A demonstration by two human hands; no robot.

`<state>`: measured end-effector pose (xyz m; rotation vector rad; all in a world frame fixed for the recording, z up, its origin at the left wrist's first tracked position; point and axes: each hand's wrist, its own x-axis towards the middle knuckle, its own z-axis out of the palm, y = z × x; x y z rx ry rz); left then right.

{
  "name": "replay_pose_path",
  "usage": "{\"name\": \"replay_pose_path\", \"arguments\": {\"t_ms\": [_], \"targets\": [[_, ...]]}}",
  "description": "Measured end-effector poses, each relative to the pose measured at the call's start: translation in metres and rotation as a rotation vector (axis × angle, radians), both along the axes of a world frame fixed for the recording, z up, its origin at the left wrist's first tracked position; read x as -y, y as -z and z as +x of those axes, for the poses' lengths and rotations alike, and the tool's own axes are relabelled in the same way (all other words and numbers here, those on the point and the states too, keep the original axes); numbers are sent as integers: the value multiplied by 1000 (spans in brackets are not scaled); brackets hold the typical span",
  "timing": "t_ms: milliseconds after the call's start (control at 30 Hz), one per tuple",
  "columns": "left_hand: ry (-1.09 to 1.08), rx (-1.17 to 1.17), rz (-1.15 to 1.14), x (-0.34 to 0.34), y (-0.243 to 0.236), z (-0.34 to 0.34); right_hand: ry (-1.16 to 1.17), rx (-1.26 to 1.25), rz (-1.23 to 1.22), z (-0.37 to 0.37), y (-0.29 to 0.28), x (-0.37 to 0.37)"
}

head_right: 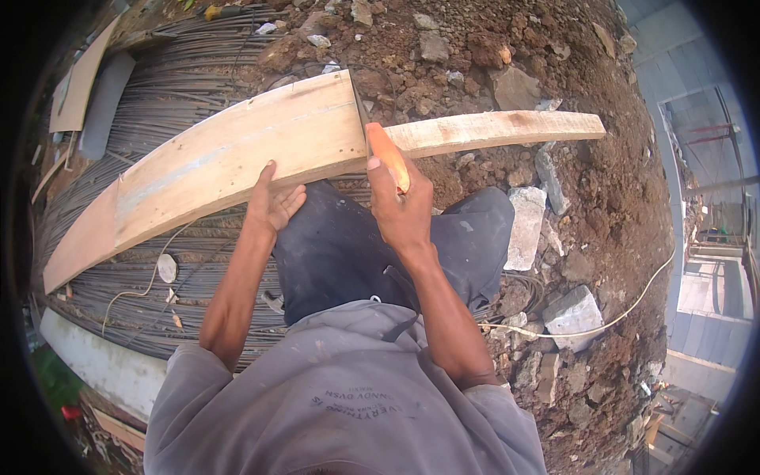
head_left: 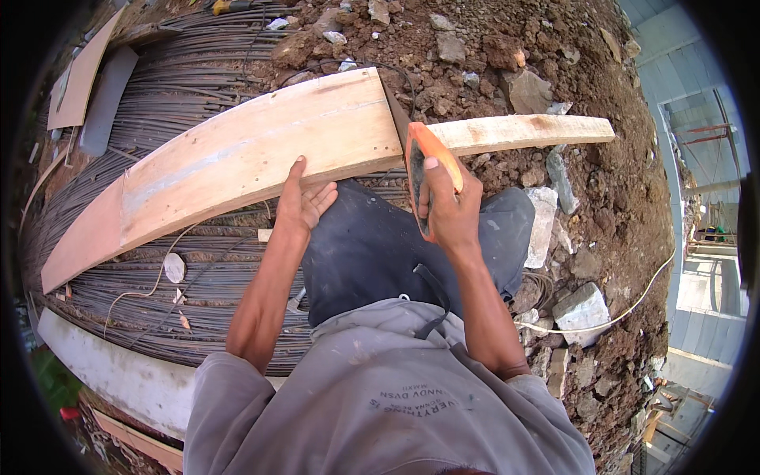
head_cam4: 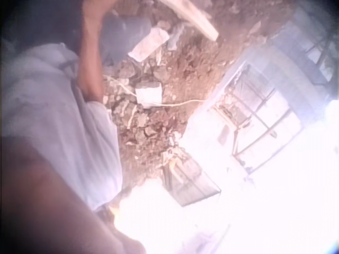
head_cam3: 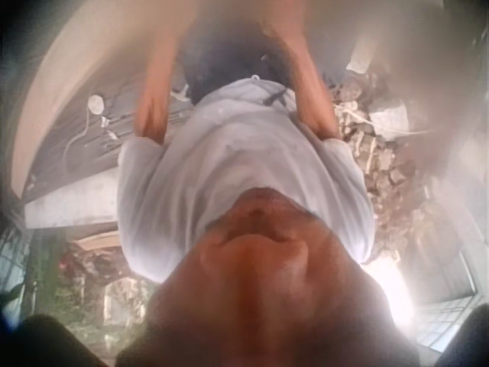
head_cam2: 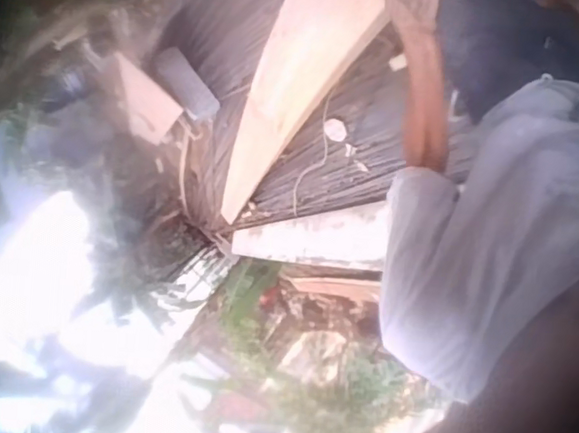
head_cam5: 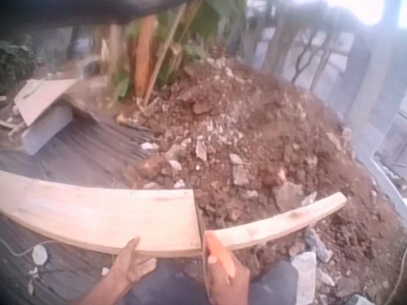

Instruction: The person walks across a construction site, picks up a hand saw, and cuts a wooden plank resting on rebar. The person then places the cut piece aside.

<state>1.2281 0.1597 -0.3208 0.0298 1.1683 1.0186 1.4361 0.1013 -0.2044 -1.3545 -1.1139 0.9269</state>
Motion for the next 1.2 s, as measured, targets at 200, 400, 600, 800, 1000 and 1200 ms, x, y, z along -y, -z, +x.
{"name": "replay_pose_path", "arguments": {"t_ms": [200, 400, 600, 800, 1000, 1200], "targets": [[-41, 103, 88, 31, -2, 12, 0, -34, -75, 1, 15, -1], [155, 204, 2, 52, 12, 38, -14, -60, -91, -3, 23, -1], [-315, 268, 106, -17, 54, 97, 51, 53, 66, -11, 46, 14], [-535, 344, 229, -28, 48, 123, 100, -6, 74, -8, 47, 4], [-395, 395, 219, -35, 67, 115, 32, 74, -198, 4, 14, -28], [-534, 357, 218, -46, 85, 104, 1, 175, -246, 3, -54, 140]]}}
